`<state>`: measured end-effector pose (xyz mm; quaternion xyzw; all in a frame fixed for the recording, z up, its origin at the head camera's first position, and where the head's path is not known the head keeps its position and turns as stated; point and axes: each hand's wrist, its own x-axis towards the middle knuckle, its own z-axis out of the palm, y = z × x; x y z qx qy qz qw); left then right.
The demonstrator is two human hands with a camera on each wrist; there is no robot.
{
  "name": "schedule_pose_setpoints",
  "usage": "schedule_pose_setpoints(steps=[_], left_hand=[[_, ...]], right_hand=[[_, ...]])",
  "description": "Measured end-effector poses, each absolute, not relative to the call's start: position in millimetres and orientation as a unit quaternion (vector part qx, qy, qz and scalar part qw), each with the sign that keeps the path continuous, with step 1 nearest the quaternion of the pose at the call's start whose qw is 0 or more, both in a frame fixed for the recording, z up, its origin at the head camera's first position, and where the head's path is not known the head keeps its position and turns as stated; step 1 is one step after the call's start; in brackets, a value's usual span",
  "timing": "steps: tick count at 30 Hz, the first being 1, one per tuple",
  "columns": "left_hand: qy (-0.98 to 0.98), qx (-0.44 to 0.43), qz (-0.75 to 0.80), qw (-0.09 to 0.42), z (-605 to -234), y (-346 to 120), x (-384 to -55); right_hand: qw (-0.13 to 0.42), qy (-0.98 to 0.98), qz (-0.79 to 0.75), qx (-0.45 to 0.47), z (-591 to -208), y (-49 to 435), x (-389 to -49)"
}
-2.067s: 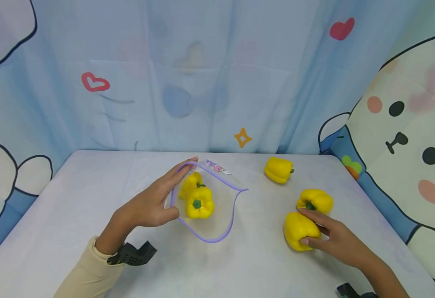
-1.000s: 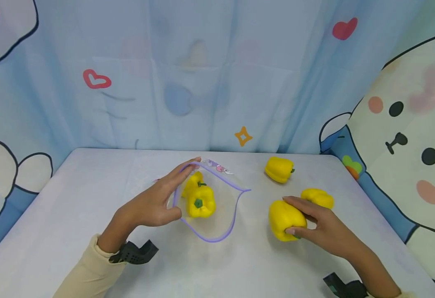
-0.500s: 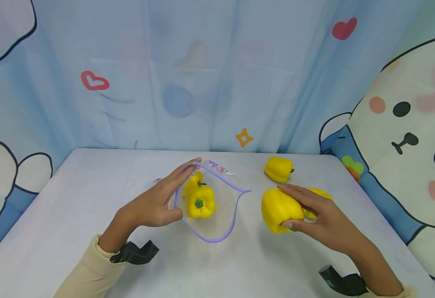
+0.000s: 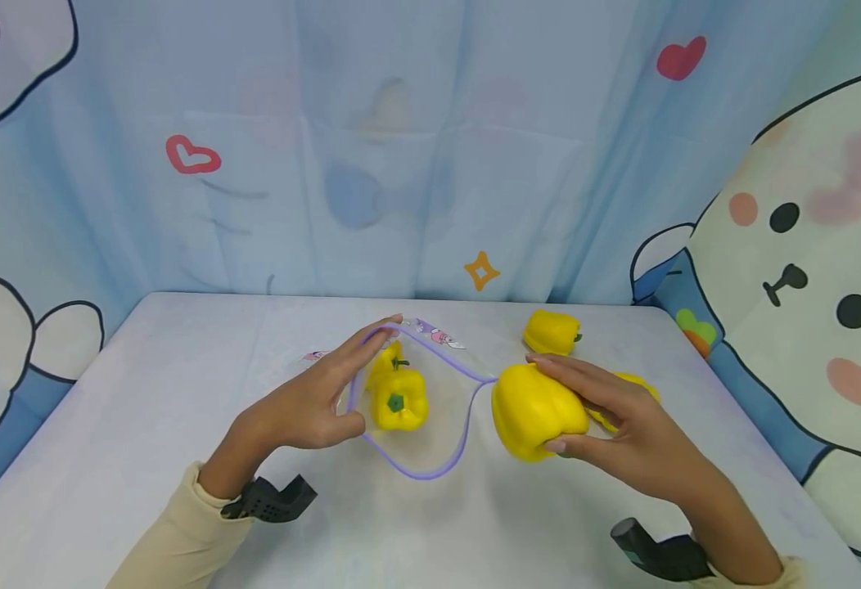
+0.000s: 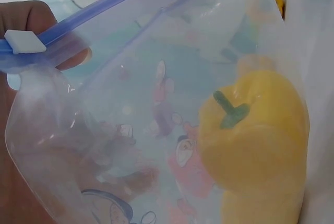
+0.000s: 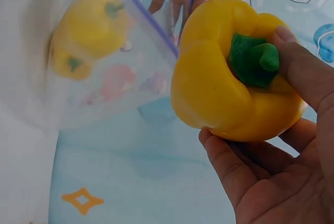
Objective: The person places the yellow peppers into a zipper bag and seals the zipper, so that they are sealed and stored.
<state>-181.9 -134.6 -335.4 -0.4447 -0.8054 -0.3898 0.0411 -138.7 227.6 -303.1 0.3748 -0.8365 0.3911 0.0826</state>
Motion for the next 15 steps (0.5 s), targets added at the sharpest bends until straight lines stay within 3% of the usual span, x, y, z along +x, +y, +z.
schedule_pose_setpoints(steps=[15], left_hand=[[-0.798,-0.446,-0.404,0.035,-336.9,-132.6,-183.2]], right_hand=[[0.046,-0.821,0.393,0.412,-297.7,189.4,-138.3]])
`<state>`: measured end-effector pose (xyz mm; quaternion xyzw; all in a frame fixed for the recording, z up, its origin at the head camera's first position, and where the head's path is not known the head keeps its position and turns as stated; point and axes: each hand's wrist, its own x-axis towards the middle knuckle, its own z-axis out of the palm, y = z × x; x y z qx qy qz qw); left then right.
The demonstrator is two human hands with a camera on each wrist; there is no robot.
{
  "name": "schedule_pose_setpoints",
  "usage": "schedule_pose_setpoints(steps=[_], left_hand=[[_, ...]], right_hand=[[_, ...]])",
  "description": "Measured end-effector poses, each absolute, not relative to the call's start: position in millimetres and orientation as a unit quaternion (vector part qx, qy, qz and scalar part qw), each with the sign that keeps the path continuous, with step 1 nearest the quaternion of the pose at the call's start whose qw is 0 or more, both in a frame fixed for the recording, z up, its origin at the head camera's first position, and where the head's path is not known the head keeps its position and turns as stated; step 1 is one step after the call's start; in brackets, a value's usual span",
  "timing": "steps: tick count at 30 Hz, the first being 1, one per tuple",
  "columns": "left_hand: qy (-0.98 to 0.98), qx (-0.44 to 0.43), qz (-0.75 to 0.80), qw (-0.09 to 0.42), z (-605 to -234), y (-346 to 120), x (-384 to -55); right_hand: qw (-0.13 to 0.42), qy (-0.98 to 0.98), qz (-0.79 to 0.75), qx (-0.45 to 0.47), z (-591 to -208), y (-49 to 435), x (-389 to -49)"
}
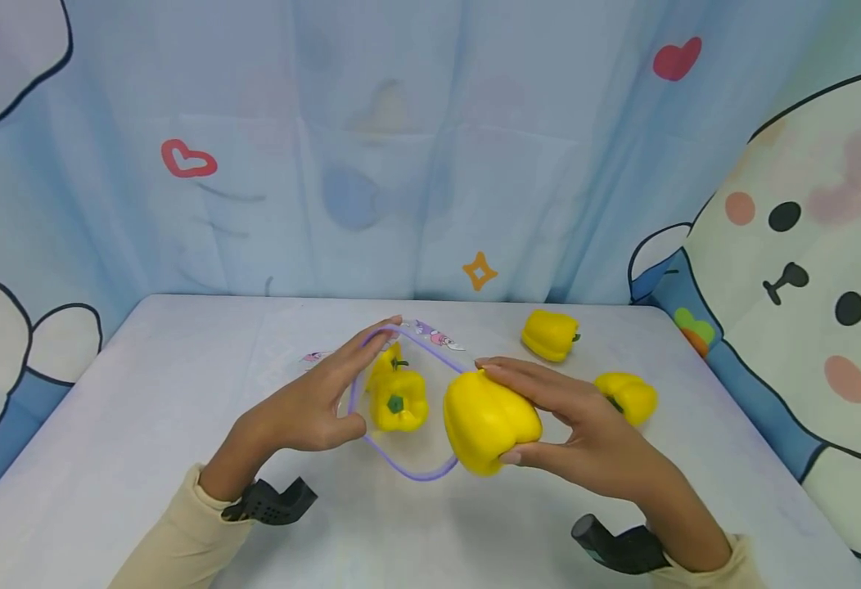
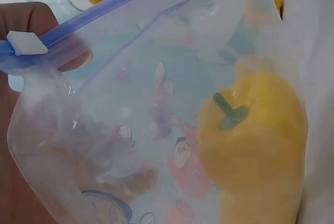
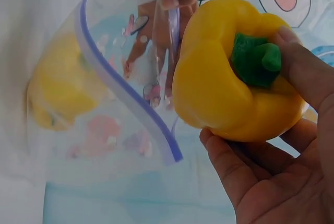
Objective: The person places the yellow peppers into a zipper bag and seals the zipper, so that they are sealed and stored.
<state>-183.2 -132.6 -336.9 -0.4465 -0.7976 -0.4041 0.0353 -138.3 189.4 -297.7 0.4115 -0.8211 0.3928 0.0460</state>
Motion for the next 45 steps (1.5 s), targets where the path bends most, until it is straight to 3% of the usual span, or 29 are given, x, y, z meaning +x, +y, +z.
schedule_pose_setpoints(steps=[23,45], left_hand=[[-0.808,-0.442,-0.39,0.024,-327.3,-127.6,-171.2],[-0.809,-0.452,-0.375,0.03,-327.4,-124.3,-171.4]], right_hand=[[-0.001,-0.82,0.376,0.431,-309.2,154.4,-146.1],[0.033,-0.867,0.312,0.387,-324.3,137.0,-149.7]])
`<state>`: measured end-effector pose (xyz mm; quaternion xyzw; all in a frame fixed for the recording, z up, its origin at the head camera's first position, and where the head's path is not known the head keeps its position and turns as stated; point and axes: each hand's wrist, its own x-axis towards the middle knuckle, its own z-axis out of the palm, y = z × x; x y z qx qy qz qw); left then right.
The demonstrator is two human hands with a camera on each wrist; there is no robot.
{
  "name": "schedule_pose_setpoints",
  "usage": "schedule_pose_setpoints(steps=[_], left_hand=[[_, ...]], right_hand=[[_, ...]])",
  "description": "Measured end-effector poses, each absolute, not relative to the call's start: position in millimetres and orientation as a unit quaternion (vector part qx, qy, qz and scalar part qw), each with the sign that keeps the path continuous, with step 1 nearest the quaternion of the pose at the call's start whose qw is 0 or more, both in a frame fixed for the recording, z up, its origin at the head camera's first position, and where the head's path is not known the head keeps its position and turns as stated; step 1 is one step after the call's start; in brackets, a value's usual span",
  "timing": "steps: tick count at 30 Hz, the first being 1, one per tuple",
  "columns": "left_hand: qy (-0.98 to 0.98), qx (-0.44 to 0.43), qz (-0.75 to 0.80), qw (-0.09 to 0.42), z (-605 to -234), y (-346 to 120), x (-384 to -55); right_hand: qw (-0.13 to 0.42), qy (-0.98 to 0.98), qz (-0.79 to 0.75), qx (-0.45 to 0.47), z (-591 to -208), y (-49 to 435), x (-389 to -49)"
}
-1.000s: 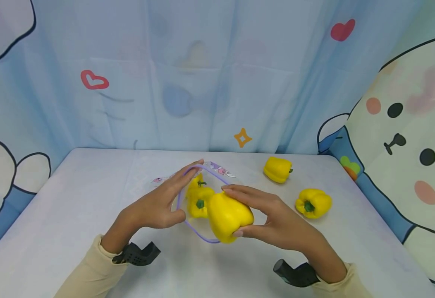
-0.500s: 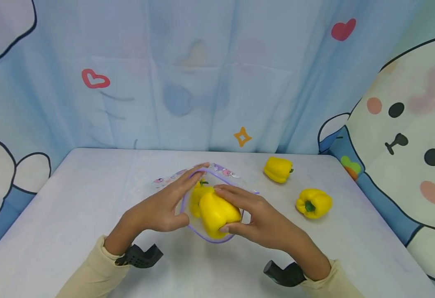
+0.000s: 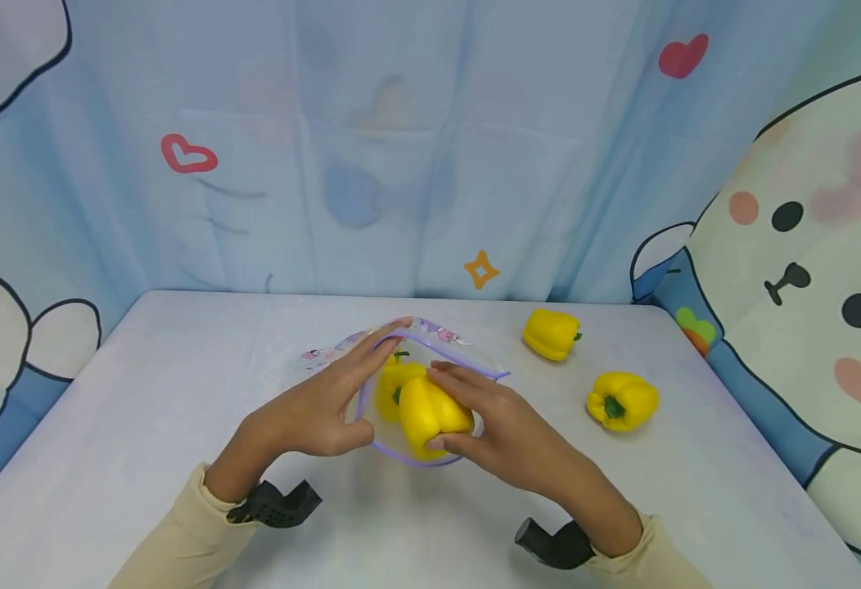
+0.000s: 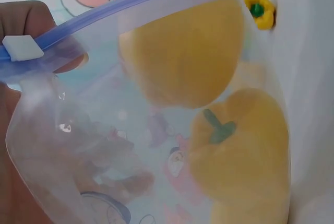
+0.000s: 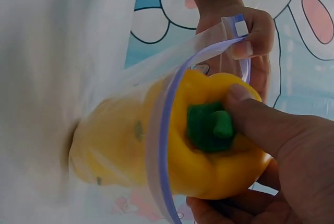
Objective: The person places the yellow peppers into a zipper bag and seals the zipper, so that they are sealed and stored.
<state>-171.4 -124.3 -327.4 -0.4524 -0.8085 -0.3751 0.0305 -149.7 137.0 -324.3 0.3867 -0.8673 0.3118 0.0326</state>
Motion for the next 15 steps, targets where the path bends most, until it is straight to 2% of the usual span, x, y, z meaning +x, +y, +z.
schedule_pose_setpoints(steps=[15], left_hand=[[-0.82,-0.445,-0.359,0.026,-327.7,-123.2,-170.0]], right_hand=[[0.072,-0.889,0.296,0.341,-327.5,137.7,-154.1]])
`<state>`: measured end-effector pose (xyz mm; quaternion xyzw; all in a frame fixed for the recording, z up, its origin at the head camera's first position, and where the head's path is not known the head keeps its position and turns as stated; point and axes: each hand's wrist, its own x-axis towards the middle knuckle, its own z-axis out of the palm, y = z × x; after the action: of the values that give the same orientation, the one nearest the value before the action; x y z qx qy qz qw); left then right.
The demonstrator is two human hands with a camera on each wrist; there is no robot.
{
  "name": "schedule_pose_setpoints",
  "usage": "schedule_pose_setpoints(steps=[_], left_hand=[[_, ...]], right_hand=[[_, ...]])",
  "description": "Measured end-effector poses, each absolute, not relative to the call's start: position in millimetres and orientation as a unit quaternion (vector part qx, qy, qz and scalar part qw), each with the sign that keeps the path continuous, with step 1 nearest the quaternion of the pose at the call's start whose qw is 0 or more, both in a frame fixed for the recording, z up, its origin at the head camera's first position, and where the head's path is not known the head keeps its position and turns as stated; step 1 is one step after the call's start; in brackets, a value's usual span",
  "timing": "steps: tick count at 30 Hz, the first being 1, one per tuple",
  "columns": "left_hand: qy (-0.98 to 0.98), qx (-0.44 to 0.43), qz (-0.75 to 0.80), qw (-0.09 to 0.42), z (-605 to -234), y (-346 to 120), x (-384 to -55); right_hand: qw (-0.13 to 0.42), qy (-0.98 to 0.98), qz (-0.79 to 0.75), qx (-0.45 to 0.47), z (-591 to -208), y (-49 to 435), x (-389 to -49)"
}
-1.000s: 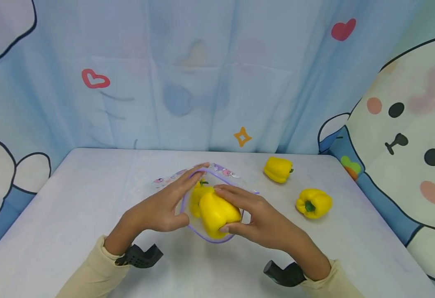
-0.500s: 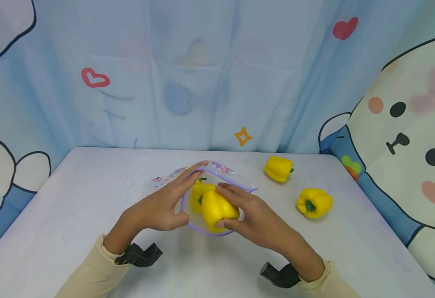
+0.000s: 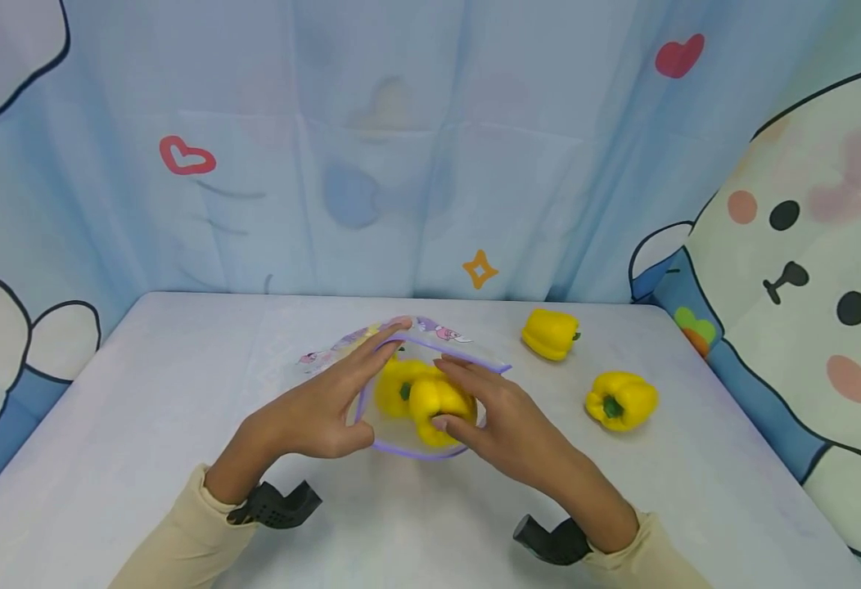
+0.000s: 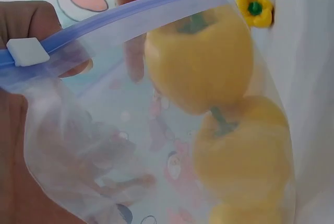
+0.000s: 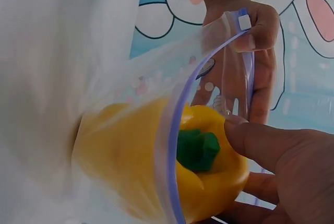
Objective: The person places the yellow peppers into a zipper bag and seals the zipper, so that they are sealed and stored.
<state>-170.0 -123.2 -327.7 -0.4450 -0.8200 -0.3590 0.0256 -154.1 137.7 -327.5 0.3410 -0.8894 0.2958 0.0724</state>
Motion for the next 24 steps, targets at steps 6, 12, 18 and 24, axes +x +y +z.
schedule_pose_setpoints(steps=[6,12,18,24], left_hand=[[-0.823,-0.447,-0.351,0.026,-324.7,-125.3,-169.0],[-0.815,-0.45,-0.362,0.041,-314.3,-129.6,-163.8],[-0.791,-0.474,-0.385,0.037,-307.3,-132.1,-159.6],[-0.783,-0.493,-0.376,0.051,-306.0,-133.6,-157.1]], right_hand=[[0.083,-0.894,0.291,0.332,-326.6,138.2,-152.7],[0.153,-0.883,0.28,0.344,-319.8,139.5,-144.2],[0.168,-0.865,0.312,0.355,-312.2,139.9,-135.1],[0.17,-0.85,0.334,0.37,-309.3,142.6,-131.4]])
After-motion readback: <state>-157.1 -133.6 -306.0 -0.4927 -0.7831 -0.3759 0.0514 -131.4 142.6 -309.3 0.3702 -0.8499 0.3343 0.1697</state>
